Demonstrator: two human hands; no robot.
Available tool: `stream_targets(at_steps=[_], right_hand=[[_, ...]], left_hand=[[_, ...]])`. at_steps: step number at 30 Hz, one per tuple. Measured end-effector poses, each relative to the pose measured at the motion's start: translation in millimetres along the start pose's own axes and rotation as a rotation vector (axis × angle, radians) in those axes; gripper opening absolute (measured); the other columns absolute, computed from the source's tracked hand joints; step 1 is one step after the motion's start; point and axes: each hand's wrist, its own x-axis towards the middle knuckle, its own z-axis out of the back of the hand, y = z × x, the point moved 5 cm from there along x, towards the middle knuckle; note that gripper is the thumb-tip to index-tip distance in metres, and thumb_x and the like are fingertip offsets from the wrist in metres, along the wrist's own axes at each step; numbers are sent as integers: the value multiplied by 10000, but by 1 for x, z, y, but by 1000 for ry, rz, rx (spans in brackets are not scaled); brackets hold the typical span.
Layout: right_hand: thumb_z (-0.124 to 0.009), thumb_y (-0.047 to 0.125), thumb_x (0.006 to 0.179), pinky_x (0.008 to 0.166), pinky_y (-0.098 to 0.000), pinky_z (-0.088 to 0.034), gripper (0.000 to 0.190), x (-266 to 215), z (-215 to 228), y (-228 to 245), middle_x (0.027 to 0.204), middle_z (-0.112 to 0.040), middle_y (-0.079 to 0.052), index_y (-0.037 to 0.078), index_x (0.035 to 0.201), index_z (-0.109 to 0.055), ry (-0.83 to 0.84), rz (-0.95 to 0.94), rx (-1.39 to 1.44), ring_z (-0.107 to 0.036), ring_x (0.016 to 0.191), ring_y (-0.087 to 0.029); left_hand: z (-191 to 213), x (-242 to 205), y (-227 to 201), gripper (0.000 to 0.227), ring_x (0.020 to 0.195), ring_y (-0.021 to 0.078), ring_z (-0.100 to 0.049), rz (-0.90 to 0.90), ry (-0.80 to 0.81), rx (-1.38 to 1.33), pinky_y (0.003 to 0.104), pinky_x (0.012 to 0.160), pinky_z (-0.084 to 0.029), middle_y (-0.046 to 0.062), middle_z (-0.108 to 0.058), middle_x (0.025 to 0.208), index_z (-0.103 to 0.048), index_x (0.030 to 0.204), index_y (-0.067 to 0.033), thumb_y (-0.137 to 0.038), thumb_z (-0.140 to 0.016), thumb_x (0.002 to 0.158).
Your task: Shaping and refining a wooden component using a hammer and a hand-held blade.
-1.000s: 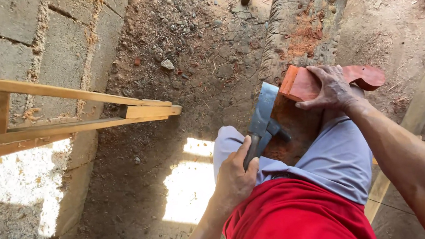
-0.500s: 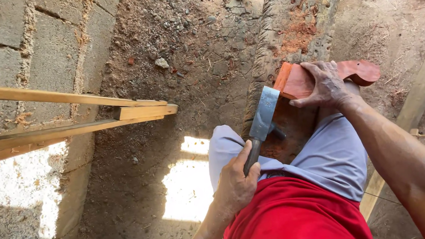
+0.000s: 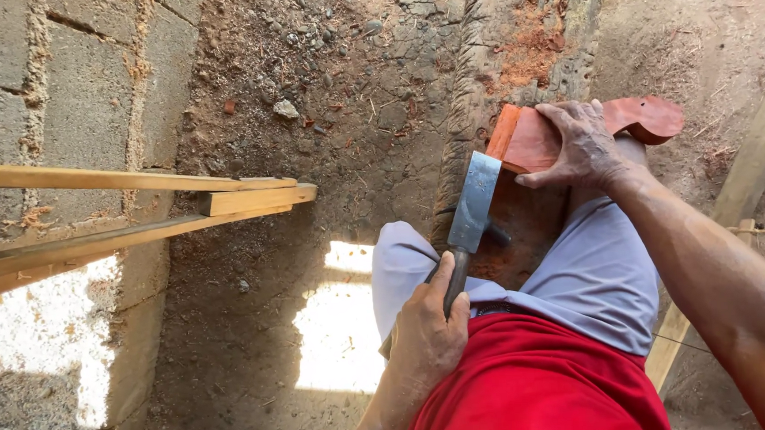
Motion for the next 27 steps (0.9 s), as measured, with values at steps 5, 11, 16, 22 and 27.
stream_targets(at_steps=[5, 11, 16, 22, 27], right_hand=[[-895, 660, 428, 1212, -645, -180, 1270, -2, -1, 3, 1412, -556, -233, 6, 1458, -541, -20, -8, -10, -453, 1368, -434], [-891, 657, 434, 1218, -671, -162, 1257, -2, -1, 2, 1413, -556, -232, 14, 1455, -540, -25, -11, 12, -450, 1376, -434], [-896, 664, 436, 1217, -665, -164, 1269, -2, -4, -1, 1409, -555, -244, 8, 1462, -541, -12, -10, -8, -450, 1376, -440], [-867, 684, 455, 1228, -607, -244, 1262, -4, -6, -1, 1426, -548, -237, 18, 1471, -526, -31, 7, 24, -450, 1378, -433], [-904, 643, 420, 1216, -633, -175, 1266, 0, -7, -3, 1414, -553, -232, 16, 1461, -550, -16, -25, -54, -451, 1379, -420]], left_hand=[[-3, 2, 1, 600, 899, 409, -716, 41, 21, 44, 477, 792, -587, 280, -670, 1037, -447, 1530, -78, -256, -566, 970], [-6, 4, 7, 596, 940, 419, -707, 49, 3, 40, 490, 835, -569, 266, -674, 1064, -463, 1527, -115, -265, -580, 962], [-9, 5, 15, 573, 968, 443, -693, -37, -64, 0, 500, 855, -556, 279, -677, 1081, -506, 1501, -92, -249, -600, 958], [-9, 5, 17, 577, 954, 439, -697, 20, -36, -4, 503, 849, -552, 275, -686, 1034, -509, 1499, -126, -268, -588, 944], [-5, 7, 17, 564, 1007, 463, -683, -53, -83, -43, 510, 869, -542, 295, -682, 1158, -533, 1474, -92, -253, -603, 938]])
